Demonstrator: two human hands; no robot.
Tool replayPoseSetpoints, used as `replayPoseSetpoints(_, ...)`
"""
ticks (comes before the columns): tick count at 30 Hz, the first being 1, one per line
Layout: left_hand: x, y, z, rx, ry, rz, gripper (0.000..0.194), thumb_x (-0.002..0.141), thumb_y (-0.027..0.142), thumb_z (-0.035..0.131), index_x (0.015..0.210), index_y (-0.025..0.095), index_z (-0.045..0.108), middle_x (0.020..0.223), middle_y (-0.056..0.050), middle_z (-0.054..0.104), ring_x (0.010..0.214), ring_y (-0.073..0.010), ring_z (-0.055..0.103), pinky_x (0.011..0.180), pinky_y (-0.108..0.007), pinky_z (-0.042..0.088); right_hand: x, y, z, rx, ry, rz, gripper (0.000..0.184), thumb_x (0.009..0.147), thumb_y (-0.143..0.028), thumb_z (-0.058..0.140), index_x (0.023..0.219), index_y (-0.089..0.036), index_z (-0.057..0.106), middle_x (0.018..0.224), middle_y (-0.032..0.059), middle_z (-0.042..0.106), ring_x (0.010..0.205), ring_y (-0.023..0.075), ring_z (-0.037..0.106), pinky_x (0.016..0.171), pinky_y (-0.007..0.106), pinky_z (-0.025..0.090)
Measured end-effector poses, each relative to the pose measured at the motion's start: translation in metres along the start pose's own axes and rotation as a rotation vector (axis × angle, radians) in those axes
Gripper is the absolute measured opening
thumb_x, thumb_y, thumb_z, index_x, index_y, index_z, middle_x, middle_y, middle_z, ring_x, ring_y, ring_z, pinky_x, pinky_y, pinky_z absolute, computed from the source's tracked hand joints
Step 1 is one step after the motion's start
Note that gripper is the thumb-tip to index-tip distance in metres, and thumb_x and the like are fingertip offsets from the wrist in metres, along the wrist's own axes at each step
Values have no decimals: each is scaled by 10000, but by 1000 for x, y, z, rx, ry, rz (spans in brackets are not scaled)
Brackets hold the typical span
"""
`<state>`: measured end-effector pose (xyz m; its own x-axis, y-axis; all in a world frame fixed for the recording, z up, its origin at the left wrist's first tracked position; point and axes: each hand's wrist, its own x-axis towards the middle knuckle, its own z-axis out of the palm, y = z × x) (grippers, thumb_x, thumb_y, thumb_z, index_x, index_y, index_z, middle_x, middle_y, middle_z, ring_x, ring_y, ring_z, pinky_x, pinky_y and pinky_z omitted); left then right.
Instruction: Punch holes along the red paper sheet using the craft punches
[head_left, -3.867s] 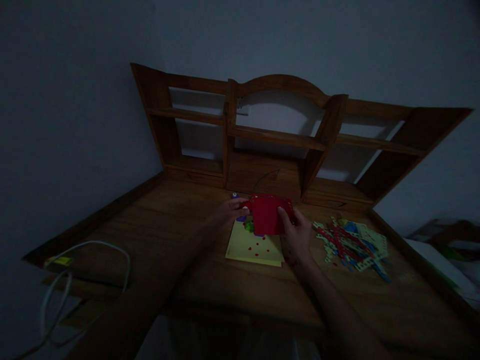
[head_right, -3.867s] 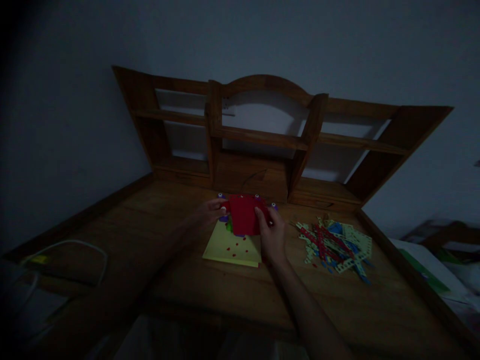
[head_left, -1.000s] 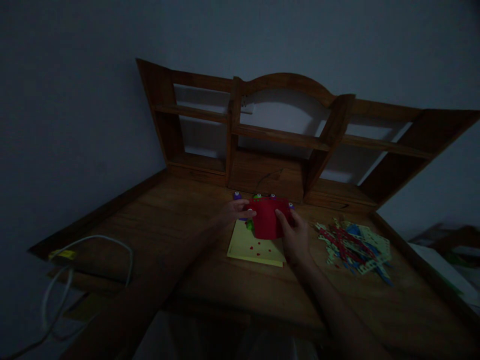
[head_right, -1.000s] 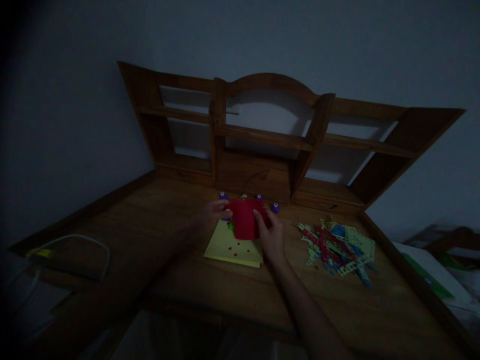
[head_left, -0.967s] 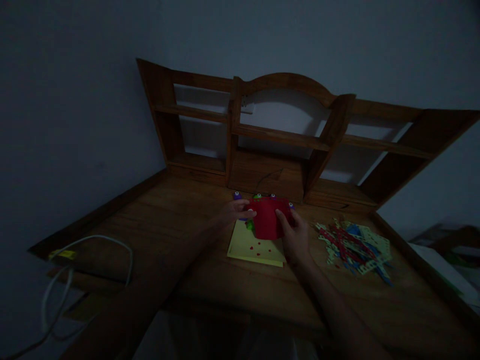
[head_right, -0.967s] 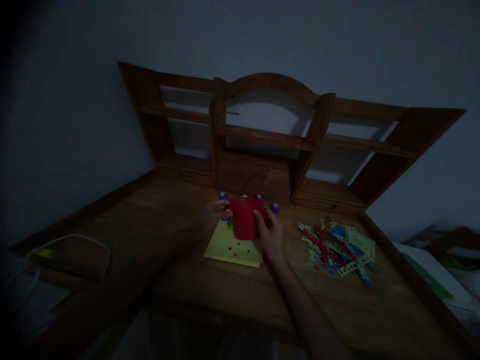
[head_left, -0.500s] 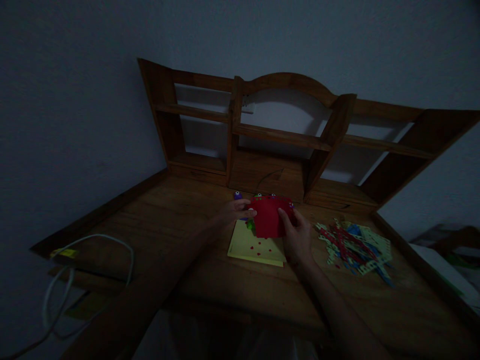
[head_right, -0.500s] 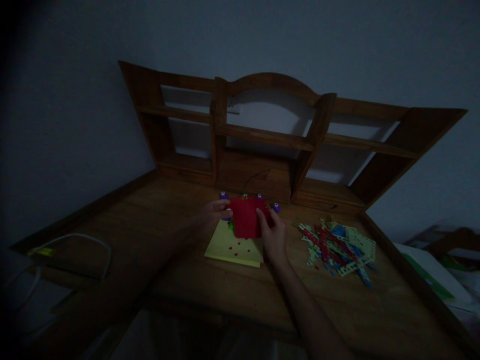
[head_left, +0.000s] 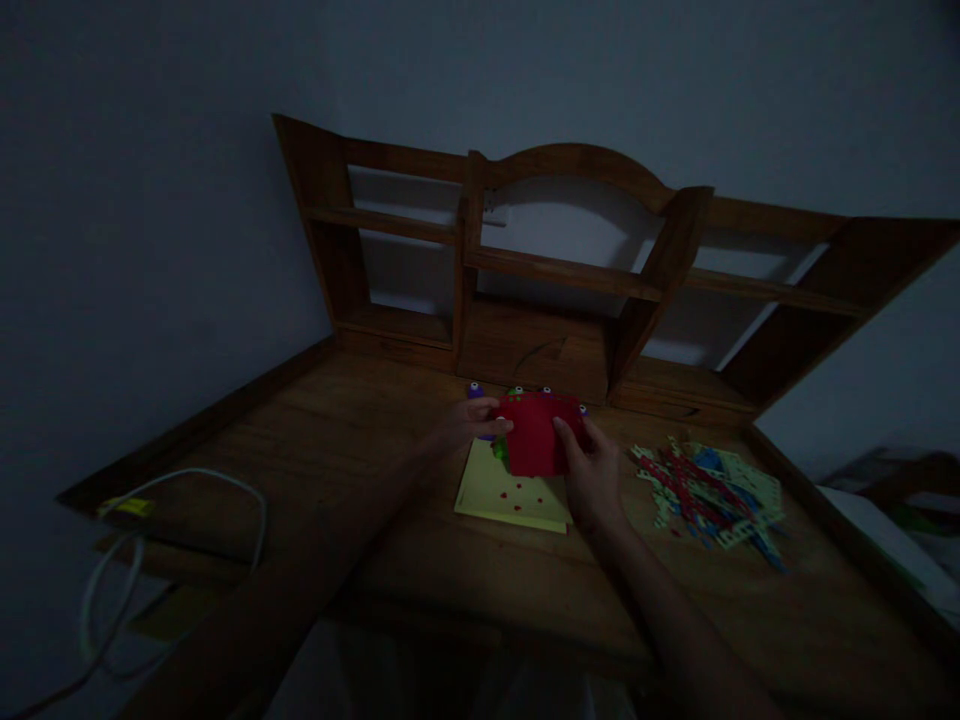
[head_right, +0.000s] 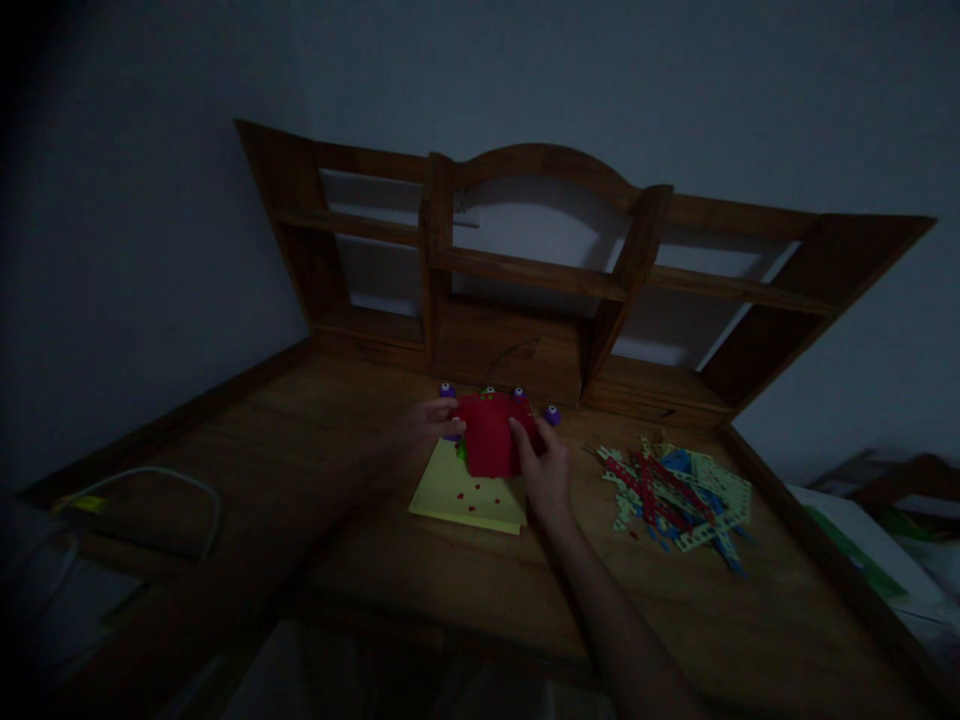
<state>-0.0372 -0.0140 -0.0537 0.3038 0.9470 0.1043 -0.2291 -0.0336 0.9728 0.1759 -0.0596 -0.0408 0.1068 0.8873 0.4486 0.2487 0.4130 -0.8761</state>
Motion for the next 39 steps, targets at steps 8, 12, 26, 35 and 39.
replayPoseSetpoints(8,-2,9,5,1,157,-36,461,486,308,898,850,143,668,902,-83,739,829,-215,683,801,-320,502,-3,-4,4,49,-11,34,389,801,-514,639,1003,-187,699,962,67,728,820,230,655,692,338,534)
replayPoseSetpoints(12,-6,10,9,45,98,-38,441,543,369,868,868,141,675,909,-76,735,809,-208,680,773,-316,504,-5,-2,5,47,-46,64,378,775,-497,678,997,-194,714,942,72,738,800,247,673,664,353,546)
replayPoseSetpoints(26,-1,12,1,129,-44,-32,413,559,339,859,906,166,717,862,-70,738,813,-212,678,765,-322,505,3,4,2,31,104,86,401,768,-534,660,887,-155,718,783,65,728,642,209,633,549,306,503)
replayPoseSetpoints(35,4,2,-5,41,40,-11,402,650,383,810,956,147,701,934,-82,727,831,-183,673,801,-303,499,7,0,-2,6,144,88,400,736,-548,680,756,-148,691,677,33,675,569,160,560,494,255,446)
replayPoseSetpoints(39,3,5,-1,-67,55,-14,376,641,338,822,928,132,695,923,-76,721,861,-184,672,855,-315,489,7,1,-2,60,146,129,413,729,-550,689,806,-145,702,717,46,691,586,171,572,507,266,455)
